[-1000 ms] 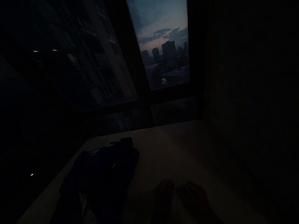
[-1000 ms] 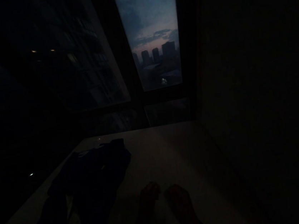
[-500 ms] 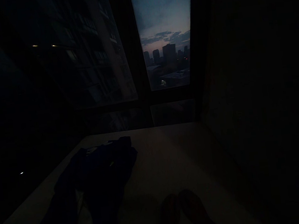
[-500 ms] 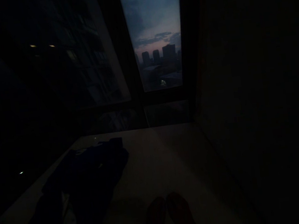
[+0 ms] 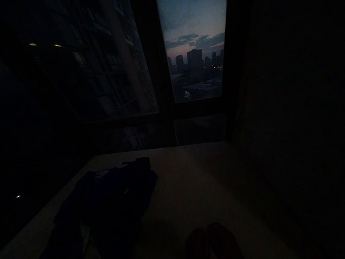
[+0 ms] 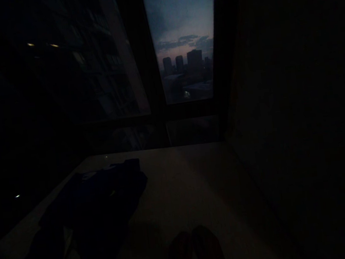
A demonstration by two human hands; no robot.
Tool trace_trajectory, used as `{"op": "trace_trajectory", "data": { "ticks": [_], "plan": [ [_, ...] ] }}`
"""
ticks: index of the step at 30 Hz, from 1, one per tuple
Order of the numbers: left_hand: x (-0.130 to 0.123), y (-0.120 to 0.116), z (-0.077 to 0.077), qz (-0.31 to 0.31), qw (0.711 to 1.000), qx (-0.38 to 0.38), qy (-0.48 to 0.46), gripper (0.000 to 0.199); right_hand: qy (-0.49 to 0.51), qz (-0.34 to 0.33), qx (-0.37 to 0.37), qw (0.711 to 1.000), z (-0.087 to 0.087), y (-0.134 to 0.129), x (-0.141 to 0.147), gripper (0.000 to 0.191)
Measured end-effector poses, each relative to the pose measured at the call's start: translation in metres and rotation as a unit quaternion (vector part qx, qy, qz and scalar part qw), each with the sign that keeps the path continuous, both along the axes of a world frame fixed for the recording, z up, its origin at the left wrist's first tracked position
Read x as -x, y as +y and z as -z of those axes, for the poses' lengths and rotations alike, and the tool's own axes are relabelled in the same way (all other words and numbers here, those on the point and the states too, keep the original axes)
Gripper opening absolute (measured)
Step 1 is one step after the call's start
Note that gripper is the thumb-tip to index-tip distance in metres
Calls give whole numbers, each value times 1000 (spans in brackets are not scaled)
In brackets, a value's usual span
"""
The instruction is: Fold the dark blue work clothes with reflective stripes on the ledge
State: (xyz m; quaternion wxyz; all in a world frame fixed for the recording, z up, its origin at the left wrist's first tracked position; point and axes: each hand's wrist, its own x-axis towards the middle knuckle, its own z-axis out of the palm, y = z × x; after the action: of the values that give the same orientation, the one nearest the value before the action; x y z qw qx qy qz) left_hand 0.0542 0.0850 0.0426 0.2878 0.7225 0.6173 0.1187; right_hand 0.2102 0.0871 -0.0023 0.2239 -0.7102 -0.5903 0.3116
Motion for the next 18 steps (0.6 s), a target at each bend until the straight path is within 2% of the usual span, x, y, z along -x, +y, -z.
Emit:
{"op": "trace_trajectory", "data": {
  "ticks": [5,9,14,18],
  "plan": [
    [4,-3,7,13,1000,-7,-19,42,-23,-10,-5,1000,-11,-4,1,49],
    [2,-5,6,19,1000,-7,-17,43,-12,-16,-15,1000,-17,-6,2,51],
    [5,-15,1,42,999,-18,-25,50,-15,-8,-12,1000,-12,-7,0,50],
    [4,-11,-1,42,999,-13,-23,46,-32,-24,5,999,-7,-5,-1,49]
  ]
}}
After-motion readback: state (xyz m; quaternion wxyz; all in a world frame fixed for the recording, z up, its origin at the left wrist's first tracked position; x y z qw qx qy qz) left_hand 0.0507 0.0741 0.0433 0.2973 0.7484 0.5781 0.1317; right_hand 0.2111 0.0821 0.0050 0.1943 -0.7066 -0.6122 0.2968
